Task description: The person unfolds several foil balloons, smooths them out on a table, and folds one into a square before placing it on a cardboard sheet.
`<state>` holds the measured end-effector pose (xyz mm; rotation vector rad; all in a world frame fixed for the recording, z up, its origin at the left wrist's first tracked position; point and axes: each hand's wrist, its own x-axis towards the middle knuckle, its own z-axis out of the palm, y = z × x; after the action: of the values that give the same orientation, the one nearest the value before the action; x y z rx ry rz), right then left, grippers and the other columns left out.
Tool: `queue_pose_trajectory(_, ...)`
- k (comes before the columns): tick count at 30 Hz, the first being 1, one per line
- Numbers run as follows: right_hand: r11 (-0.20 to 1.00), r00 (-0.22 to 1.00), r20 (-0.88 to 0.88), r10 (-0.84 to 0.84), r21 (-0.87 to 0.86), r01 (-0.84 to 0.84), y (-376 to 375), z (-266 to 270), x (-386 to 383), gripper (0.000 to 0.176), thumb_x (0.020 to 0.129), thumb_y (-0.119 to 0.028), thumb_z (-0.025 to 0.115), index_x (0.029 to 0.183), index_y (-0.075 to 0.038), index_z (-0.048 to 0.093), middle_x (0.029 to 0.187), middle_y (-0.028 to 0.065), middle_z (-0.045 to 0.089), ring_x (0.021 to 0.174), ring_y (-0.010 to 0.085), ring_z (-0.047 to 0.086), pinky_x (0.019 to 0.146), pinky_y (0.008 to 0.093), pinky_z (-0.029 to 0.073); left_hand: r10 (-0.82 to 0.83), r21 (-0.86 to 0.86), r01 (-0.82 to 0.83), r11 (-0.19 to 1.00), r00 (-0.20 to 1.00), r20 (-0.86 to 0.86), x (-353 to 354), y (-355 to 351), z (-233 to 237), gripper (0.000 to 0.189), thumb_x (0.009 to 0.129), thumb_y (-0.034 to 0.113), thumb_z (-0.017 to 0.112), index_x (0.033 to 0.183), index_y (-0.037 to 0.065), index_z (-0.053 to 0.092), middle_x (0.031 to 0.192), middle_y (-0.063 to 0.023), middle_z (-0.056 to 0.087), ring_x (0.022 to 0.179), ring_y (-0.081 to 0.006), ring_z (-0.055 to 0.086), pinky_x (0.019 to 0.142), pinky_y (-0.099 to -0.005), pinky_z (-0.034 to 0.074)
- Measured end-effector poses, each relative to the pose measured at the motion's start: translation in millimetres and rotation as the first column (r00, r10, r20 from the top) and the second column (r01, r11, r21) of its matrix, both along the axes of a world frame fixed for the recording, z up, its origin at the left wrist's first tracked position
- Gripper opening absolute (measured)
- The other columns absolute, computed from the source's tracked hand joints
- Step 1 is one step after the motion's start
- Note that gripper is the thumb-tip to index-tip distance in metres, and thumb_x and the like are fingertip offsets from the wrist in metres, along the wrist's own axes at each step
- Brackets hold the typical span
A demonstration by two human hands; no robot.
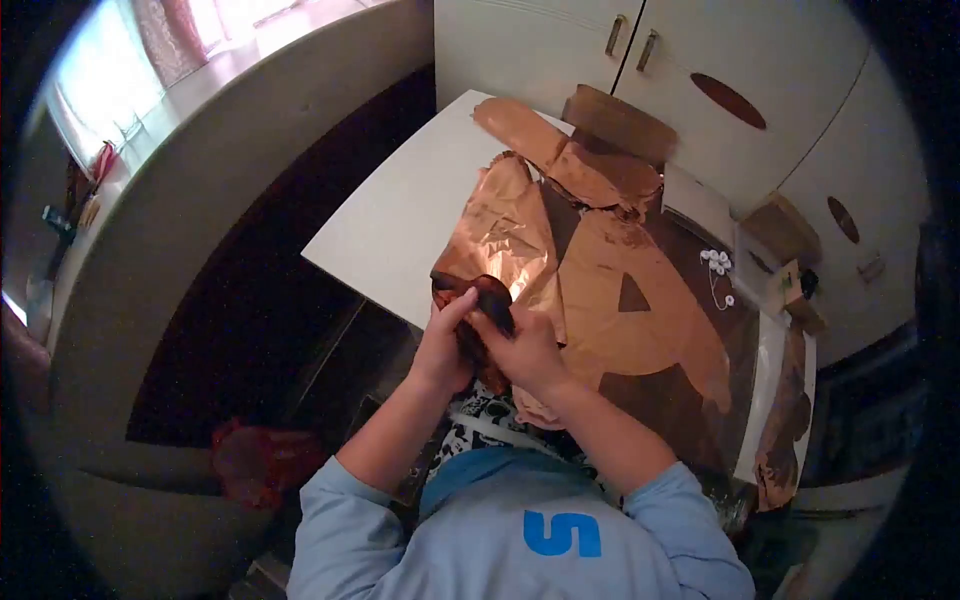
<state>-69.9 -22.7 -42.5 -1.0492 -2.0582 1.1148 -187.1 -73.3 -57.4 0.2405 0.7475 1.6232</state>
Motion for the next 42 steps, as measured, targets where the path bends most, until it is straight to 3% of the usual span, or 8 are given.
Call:
queue_pose_trajectory(7,0.934,0.868,-0.403,-0.288,-0.319,0.162,28,-18,9,0.031,0.087,-0.028,0.067,0.096,0.002,0.069,0.089,0.0099,0.071,0.082,0.0195,0.067,0.076,0.0333,0.052,-0.031,0.015,0.032,0.999,0.997,-0.069,-9,-10,17,0.051,0.086,0.016,0.061,0.133,0.005,0.045,0.117,-0.0125,0.062,0.107,-0.0271,0.061,0.096,-0.0422,0.050)
queue_pose_trajectory(13,0.851,0.742,-0.443,-0.503,-0.405,0.334,47,-4,21,0.027,0.089,-0.030,0.065,0.085,-0.004,0.067,0.081,0.0009,0.064,0.074,0.0132,0.059,0.070,0.0287,0.048,-0.251,-0.203,0.177,0.963,0.859,-0.446,-50,-13,-5,0.060,0.079,-0.001,0.061,0.136,0.002,0.042,0.116,-0.0104,0.063,0.101,-0.0204,0.065,0.087,-0.0354,0.054)
queue_pose_trajectory(18,0.803,0.592,-0.546,-0.593,-0.457,0.383,55,23,41,0.020,0.090,-0.028,0.066,0.091,-0.009,0.065,0.084,-0.0011,0.063,0.074,0.0088,0.058,0.065,0.0253,0.046,-0.279,-0.200,0.206,0.958,0.833,-0.478,-86,5,-14,0.055,0.077,0.000,0.068,0.128,-0.002,0.050,0.108,-0.0113,0.066,0.090,-0.0218,0.066,0.076,-0.0333,0.056)
queue_pose_trajectory(24,0.720,0.379,-0.629,-0.679,-0.467,0.514,52,24,43,0.035,0.095,-0.033,0.059,0.100,0.002,0.063,0.094,0.0085,0.065,0.085,0.0163,0.059,0.080,0.0311,0.046,-0.310,-0.269,0.156,0.950,0.550,-0.776,-170,50,23,0.049,0.074,0.005,0.070,0.120,-0.003,0.058,0.098,-0.0086,0.067,0.079,-0.0173,0.065,0.068,-0.0306,0.054)
queue_pose_trajectory(28,0.781,0.654,-0.453,-0.605,-0.179,0.599,20,10,36,0.039,0.092,-0.033,0.062,0.101,0.005,0.061,0.099,0.0109,0.066,0.094,0.0191,0.062,0.081,0.0337,0.048,-0.328,-0.307,0.131,0.942,0.192,-0.925,-216,94,41,0.046,0.079,0.009,0.067,0.125,0.003,0.059,0.098,-0.0081,0.067,0.088,-0.0163,0.062,0.077,-0.0319,0.052)
queue_pose_trajectory(31,0.787,0.753,-0.229,-0.616,-0.143,0.600,6,-51,35,0.027,0.091,-0.021,0.064,0.109,-0.001,0.062,0.099,0.0030,0.064,0.087,0.0112,0.060,0.076,0.0291,0.049,-0.227,-0.243,0.035,0.969,-0.251,-0.941,-252,142,14,0.044,0.086,0.006,0.056,0.130,0.005,0.055,0.105,-0.0171,0.068,0.092,-0.0269,0.066,0.080,-0.0357,0.053)
queue_pose_trajectory(37,0.930,0.896,-0.358,-0.264,-0.339,0.139,-41,-40,13,0.025,0.090,-0.018,0.066,0.107,0.000,0.064,0.094,0.0037,0.067,0.085,0.0111,0.062,0.078,0.0289,0.051,-0.360,-0.363,-0.041,0.931,-0.262,-0.895,-242,173,32,0.047,0.086,0.003,0.056,0.133,0.009,0.053,0.112,-0.0183,0.067,0.101,-0.0298,0.066,0.084,-0.0387,0.053)
queue_pose_trajectory(42,0.900,0.975,-0.221,0.006,-0.424,-0.102,-49,-60,-5,0.032,0.090,-0.025,0.066,0.111,0.000,0.063,0.103,0.0093,0.067,0.090,0.0146,0.064,0.081,0.0301,0.051,-0.274,-0.265,-0.091,0.960,-0.507,-0.817,-239,196,33,0.054,0.083,0.005,0.063,0.135,0.011,0.051,0.116,-0.0150,0.066,0.103,-0.0275,0.065,0.084,-0.0377,0.052)
